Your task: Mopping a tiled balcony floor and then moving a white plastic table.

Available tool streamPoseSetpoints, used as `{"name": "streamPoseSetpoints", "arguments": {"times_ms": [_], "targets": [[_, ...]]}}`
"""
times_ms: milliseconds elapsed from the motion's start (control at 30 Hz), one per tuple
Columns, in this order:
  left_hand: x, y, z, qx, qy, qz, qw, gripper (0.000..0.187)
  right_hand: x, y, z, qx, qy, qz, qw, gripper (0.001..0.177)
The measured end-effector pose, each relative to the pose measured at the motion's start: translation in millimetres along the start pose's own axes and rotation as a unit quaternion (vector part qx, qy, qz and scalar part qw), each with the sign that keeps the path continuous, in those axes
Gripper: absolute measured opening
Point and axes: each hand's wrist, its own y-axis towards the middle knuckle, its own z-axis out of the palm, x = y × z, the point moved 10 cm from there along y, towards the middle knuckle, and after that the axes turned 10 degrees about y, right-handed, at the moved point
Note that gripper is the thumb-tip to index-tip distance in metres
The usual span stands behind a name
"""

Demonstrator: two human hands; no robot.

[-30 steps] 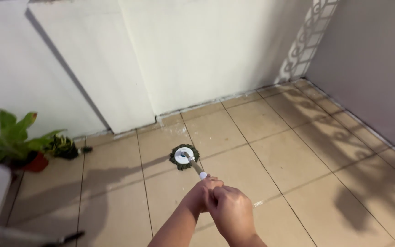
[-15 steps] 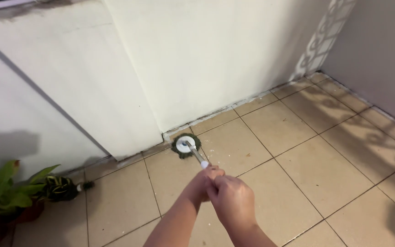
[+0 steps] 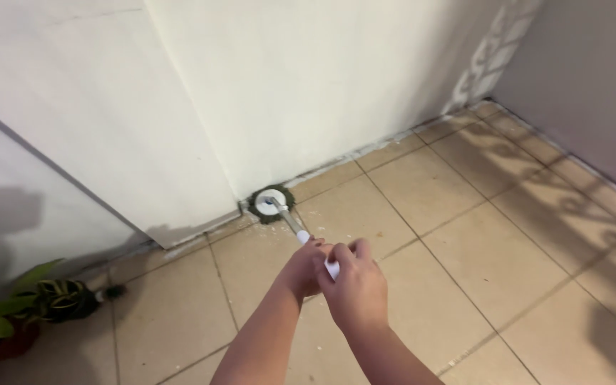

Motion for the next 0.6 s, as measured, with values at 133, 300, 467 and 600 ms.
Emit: {"name": "streamPoseSetpoints", "arguments": {"times_ms": [133, 300, 467, 600], "targets": [[-29, -5, 37, 0.0, 0.002, -0.023, 1.0, 0.022, -65, -21, -5, 0.09, -0.07, 0.081, 0.99, 0.029], [-94, -25, 87, 0.007, 0.075, 0.031, 0.997, 0.018, -122, -82, -24, 0.308, -0.127, 0.192, 0.923, 0.029], [-178, -46, 114, 0.078, 0.041, -0.011, 0.996, 0.024, -155, -152, -79, 0.381, -0.168, 0.2, 0.887, 0.022], [-267, -61, 131, 0.201, 0.045, -0.039, 0.978, 0.031, -176, -211, -150, 0.396, -0.169, 0.232, 0.872, 0.024]]}}
